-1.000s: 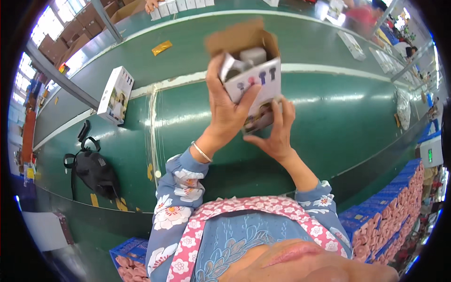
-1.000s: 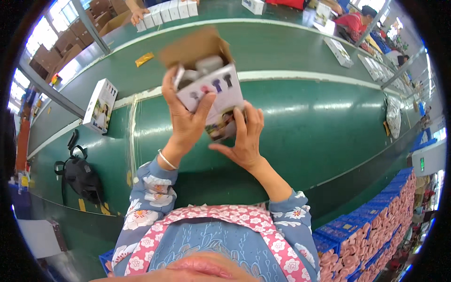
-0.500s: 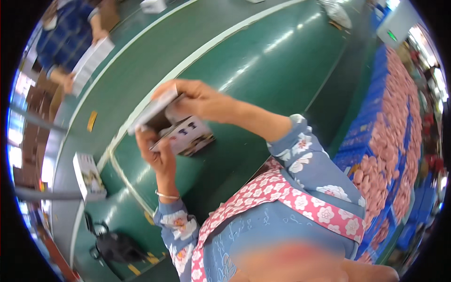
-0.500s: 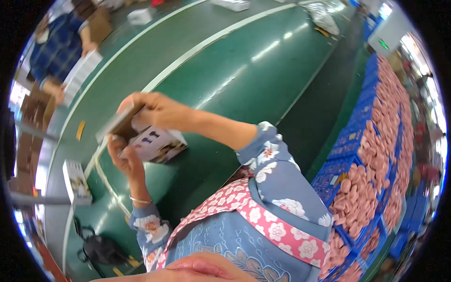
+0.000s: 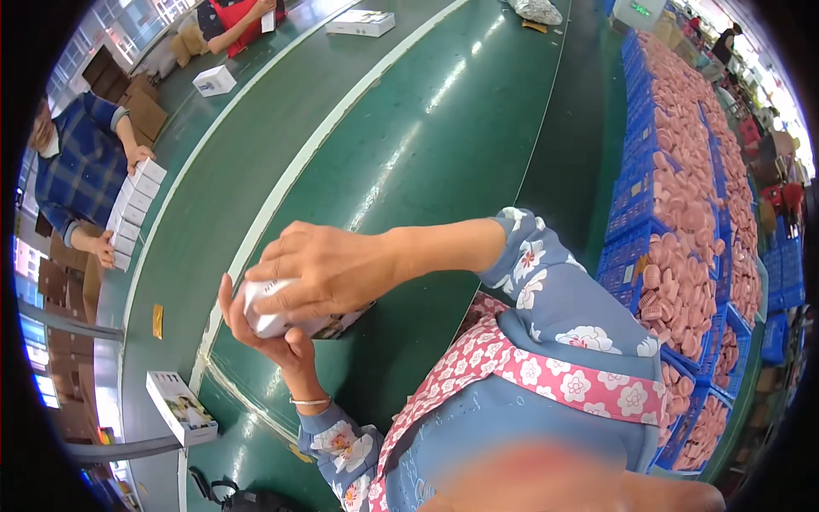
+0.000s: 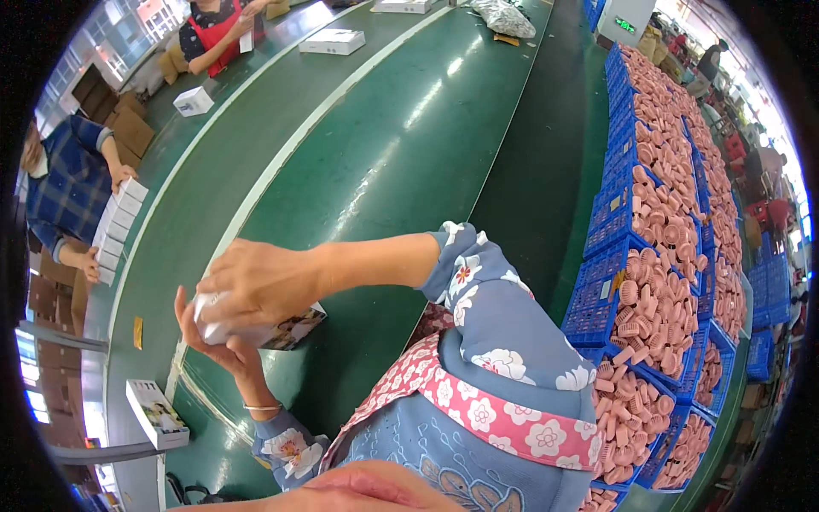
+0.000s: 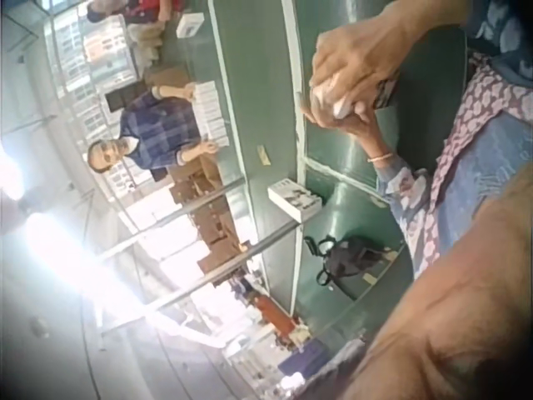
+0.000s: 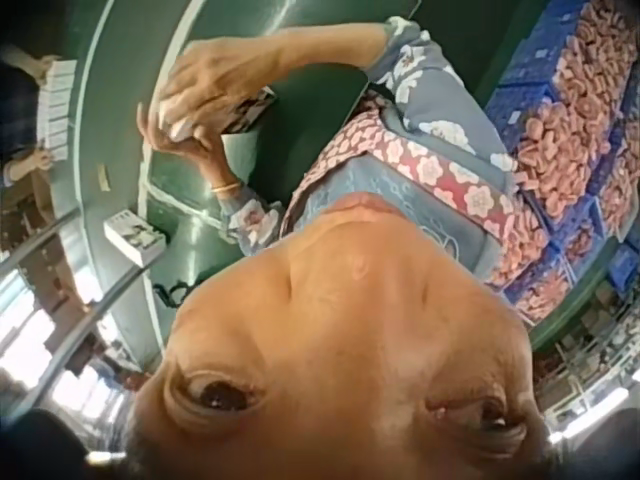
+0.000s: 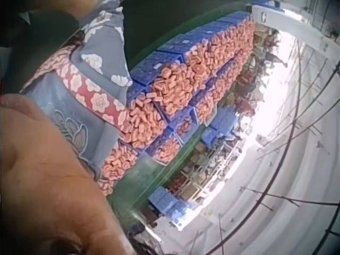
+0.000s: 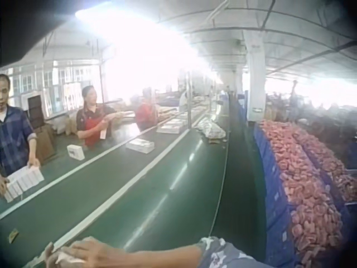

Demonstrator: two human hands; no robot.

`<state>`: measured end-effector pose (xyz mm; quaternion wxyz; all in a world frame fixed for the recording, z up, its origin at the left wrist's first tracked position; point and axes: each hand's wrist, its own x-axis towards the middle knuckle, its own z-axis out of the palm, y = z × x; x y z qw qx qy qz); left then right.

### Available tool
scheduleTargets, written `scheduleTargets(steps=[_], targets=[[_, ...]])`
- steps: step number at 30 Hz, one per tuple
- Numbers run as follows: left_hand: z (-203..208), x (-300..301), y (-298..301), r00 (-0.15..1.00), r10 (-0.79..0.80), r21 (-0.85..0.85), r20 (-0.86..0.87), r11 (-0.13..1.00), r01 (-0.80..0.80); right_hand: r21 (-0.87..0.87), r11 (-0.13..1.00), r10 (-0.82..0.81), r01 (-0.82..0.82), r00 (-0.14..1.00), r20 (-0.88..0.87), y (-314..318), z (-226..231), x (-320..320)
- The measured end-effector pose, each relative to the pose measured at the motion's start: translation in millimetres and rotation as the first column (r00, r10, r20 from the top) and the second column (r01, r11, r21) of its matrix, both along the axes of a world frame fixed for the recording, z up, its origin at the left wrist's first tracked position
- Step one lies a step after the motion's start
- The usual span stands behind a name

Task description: The person repeatedly takes product boxes from a conveyor belt, folds and closes their flaps by hand, and places the closed boxes onto the assembly line.

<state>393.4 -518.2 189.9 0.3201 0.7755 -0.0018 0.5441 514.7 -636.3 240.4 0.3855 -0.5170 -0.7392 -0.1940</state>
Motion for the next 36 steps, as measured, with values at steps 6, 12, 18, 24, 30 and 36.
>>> scheduleTargets(steps=[6,12,18,24,30,36], targets=[[-10,-10,5,1.000,-0.027,-0.123,0.013,0.992,0.029,-0.053,0.995,0.080,-0.084,0.994,-0.068,12,1,-3],[-13,-5,4,1.000,-0.008,-0.156,0.020,0.988,0.011,0.094,0.990,0.123,-0.110,0.982,-0.145,18,1,-2],[-21,-3,10,0.996,0.046,-0.180,0.075,0.983,-0.032,-0.005,0.993,0.116,-0.116,0.993,0.036,24,-11,-4],[-24,-9,27,0.998,0.055,-0.142,0.009,0.988,-0.053,-0.283,0.923,0.286,-0.259,0.956,0.058,43,1,8],[-20,0,16,0.997,0.072,-0.178,0.013,0.982,-0.069,-0.315,0.881,0.374,-0.353,0.927,0.009,45,3,22],[6,-5,-4,0.959,0.283,0.133,-0.011,0.951,-0.279,-0.214,0.970,0.149,-0.112,0.976,0.162,36,-5,-9]])
